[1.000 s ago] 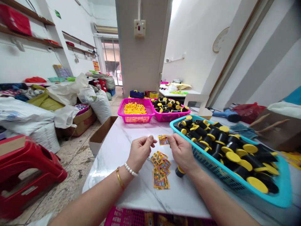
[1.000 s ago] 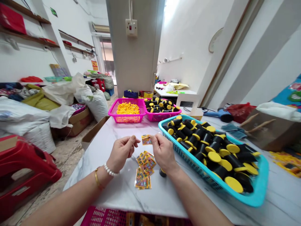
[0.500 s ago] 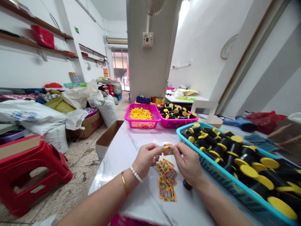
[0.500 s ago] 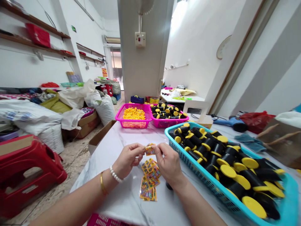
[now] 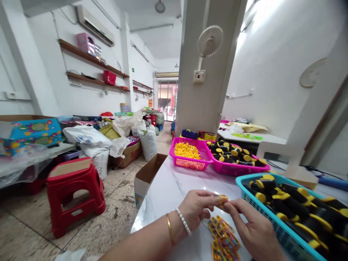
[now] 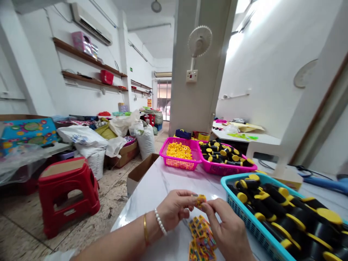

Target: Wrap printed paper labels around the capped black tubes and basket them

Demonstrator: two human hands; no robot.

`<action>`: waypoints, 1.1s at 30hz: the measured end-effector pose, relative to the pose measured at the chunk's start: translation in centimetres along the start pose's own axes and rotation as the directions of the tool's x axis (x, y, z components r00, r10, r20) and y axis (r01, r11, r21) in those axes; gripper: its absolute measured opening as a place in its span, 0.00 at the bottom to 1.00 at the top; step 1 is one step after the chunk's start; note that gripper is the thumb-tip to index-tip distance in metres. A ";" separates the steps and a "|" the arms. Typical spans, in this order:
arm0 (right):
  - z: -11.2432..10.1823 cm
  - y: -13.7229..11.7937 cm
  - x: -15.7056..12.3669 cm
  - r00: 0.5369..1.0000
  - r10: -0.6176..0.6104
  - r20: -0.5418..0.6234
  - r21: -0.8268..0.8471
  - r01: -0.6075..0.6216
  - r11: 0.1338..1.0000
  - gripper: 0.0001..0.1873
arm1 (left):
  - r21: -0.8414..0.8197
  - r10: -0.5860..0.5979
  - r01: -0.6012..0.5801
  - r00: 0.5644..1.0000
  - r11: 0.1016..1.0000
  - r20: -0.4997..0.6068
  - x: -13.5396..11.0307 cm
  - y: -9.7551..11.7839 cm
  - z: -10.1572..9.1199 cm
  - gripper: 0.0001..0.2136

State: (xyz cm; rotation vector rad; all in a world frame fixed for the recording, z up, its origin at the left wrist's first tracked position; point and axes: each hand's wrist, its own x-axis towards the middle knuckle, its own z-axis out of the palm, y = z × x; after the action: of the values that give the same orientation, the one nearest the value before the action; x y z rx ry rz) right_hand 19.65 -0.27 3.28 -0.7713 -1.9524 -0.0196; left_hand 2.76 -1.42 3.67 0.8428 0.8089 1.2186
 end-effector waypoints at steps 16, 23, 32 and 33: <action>-0.6 -0.5 -0.3 0.963 0.245 -0.113 -0.087 -0.255 0.963 0.18 | 0.198 0.160 -0.155 0.987 0.968 -0.008 -1.4 0.1 0.5 0.20; -0.8 -0.6 -0.4 0.988 0.144 -0.059 -0.106 -0.149 0.983 0.15 | 0.163 0.096 -0.089 0.995 0.983 -0.037 -1.5 0.5 0.5 0.17; -0.5 -0.2 -0.2 0.998 0.029 0.053 -0.037 -0.027 0.999 0.09 | 0.172 0.106 -0.096 0.993 0.980 -0.048 -1.5 1.2 0.4 0.17; -0.4 -0.2 -0.2 0.999 0.015 0.052 -0.039 -0.013 0.999 0.10 | 0.175 0.112 -0.097 0.991 0.980 -0.076 -1.3 1.1 0.3 0.17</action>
State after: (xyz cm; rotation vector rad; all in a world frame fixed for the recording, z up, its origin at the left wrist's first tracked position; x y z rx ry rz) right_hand 19.92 -0.67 3.43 -0.8181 -2.0016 -0.0291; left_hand 2.30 -2.59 4.87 0.9886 0.9585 1.2980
